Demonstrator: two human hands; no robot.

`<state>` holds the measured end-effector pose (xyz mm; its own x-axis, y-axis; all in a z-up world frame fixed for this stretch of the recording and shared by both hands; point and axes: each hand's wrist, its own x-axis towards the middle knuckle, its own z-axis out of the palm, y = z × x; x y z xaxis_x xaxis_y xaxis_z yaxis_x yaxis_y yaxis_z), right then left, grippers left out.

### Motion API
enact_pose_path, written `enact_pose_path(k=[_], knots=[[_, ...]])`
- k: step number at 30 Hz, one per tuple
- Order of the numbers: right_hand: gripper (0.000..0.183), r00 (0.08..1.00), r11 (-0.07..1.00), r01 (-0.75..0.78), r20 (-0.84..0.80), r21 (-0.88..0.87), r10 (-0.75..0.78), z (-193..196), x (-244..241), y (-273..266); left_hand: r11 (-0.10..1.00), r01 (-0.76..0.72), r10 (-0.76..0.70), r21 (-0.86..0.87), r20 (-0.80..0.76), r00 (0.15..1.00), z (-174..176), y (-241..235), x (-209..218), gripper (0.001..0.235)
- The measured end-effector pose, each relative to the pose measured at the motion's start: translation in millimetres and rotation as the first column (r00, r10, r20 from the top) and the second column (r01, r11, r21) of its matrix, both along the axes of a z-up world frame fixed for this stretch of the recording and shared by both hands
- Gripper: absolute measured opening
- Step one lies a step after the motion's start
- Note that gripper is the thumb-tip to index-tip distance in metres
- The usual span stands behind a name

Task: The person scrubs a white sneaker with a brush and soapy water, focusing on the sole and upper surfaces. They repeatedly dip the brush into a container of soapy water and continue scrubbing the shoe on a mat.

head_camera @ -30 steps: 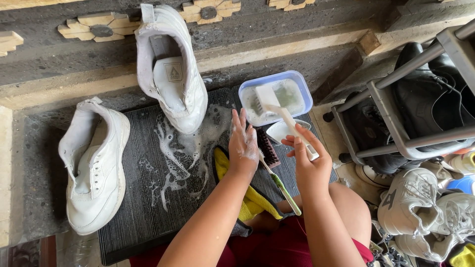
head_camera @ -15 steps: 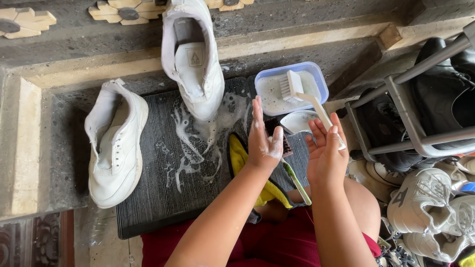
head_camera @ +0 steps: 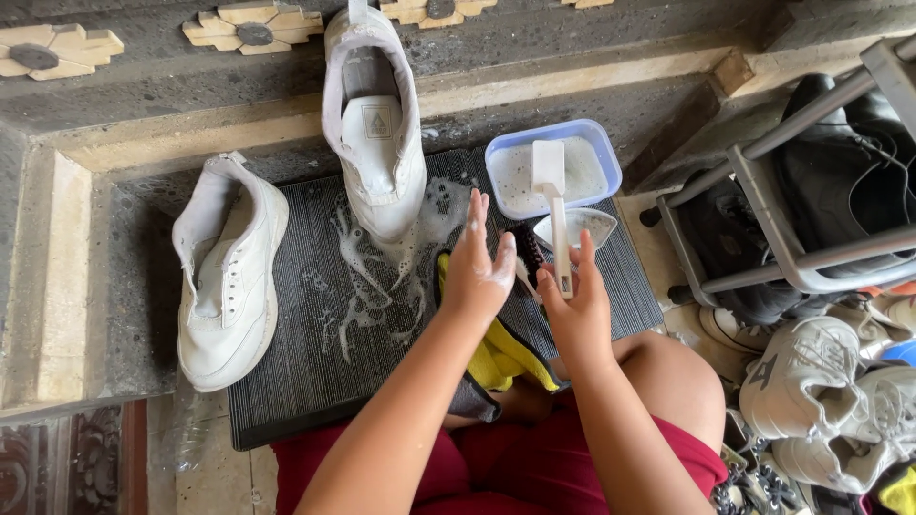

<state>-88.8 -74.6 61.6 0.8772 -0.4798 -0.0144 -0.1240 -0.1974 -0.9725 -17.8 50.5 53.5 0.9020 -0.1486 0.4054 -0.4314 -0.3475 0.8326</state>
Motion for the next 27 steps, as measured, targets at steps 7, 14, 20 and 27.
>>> enact_pose_path(k=[7,14,20,27], knots=[[0.104,0.946,0.54,0.246,0.322,-0.805,0.048,-18,-18,37,0.992,0.061,-0.066,0.112,0.04,0.997,-8,51,-11,0.06],[0.102,0.994,0.228,-0.106,-0.095,-0.968,0.056,-33,-41,111,0.998,0.021,-0.027,-0.053,-0.101,0.995,-29,96,-27,0.06],[0.085,0.953,0.622,-0.285,-0.143,-0.729,0.269,-62,-23,86,0.99,0.093,-0.113,-0.106,-0.204,0.972,-40,96,-46,0.065],[0.088,0.871,0.832,0.103,0.453,-0.546,0.189,20,-66,50,0.928,0.102,-0.158,-0.358,-0.133,0.978,30,48,-78,0.061]])
